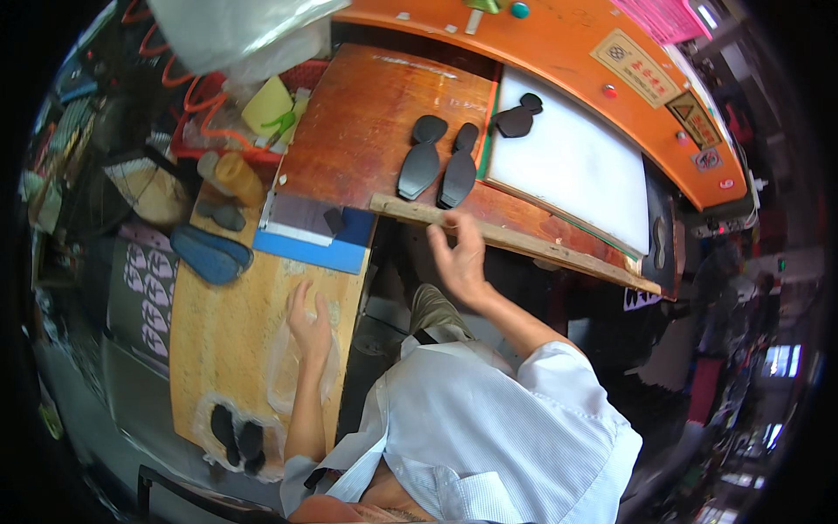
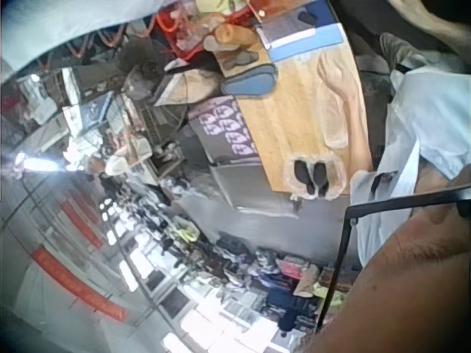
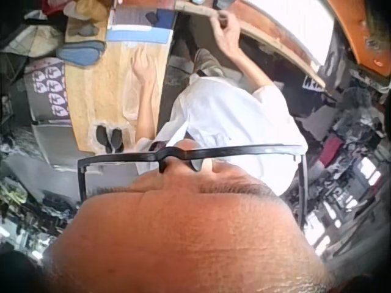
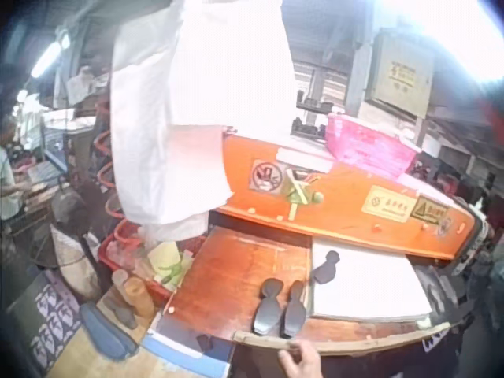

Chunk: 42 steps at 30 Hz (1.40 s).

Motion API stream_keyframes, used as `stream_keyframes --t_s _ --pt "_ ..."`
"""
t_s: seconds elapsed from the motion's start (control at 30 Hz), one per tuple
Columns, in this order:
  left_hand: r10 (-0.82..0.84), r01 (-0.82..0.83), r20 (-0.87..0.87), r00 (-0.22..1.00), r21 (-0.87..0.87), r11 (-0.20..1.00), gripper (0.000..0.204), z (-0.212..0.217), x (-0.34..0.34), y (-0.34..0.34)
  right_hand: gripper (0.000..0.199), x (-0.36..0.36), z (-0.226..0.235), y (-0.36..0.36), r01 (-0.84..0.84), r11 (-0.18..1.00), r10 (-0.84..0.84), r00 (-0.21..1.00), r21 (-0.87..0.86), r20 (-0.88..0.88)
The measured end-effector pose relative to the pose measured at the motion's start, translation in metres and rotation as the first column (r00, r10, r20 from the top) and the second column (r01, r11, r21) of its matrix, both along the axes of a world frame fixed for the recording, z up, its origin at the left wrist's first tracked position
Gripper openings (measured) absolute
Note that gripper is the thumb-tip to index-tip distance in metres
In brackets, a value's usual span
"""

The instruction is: The person places black insoles into clear plastic bags, then uses a roller machine to press and shape gray insoles. They handle sheets of black material and arrange multiple insoles on the machine's roller surface.

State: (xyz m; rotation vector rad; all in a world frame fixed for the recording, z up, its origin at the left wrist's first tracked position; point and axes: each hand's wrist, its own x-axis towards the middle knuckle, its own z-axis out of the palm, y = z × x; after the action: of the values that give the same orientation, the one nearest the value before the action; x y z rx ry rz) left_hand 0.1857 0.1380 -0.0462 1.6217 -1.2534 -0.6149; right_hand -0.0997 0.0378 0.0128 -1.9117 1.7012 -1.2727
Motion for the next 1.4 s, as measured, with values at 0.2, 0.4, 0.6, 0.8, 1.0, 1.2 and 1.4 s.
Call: stream_keyframes --t_s 0.2,0.4,0.6,0.8,1.0,1.2,1.4 --pt "-0.324 0.324 -0.162 0.932 -0.027 0.946 0.045 0.038 -0.083 -0.181 0.056 -0.063 -0.009 -0.059 0.118 0.905 -0.300 0.858 0.409 0.417" --pt "-0.386 0.387 -0.039 0.922 0.162 0.908 0.047 0.028 -0.155 -0.267 0.046 -0.045 -0.032 -0.091 0.217 0.898 -0.375 0.831 0.382 0.410" --pt "-0.308 0.310 -0.038 0.951 0.125 0.942 0.044 0.026 -0.165 -0.262 0.040 -0.047 -0.012 -0.110 0.083 0.792 -0.472 0.711 0.605 0.521" --pt "-0.270 0.272 -0.037 0.962 0.131 0.953 0.044 0.029 -0.165 -0.258 0.047 -0.045 0.006 -0.125 0.031 0.759 -0.474 0.712 0.651 0.519" --pt "-0.285 0.300 -0.115 0.952 0.149 0.942 0.043 0.025 -0.162 -0.261 0.044 -0.037 -0.002 -0.140 -0.011 0.797 -0.494 0.561 0.603 0.664" --pt "-0.294 0.332 -0.243 0.925 0.133 0.934 0.037 0.032 -0.157 -0.262 0.043 -0.035 0.011 -0.144 -0.036 0.819 -0.514 0.395 0.572 0.762" --pt "-0.314 0.381 -0.389 0.866 0.107 0.918 0.032 0.032 -0.154 -0.261 0.032 -0.038 0.063 -0.144 -0.063 0.920 -0.317 0.462 0.387 0.829"
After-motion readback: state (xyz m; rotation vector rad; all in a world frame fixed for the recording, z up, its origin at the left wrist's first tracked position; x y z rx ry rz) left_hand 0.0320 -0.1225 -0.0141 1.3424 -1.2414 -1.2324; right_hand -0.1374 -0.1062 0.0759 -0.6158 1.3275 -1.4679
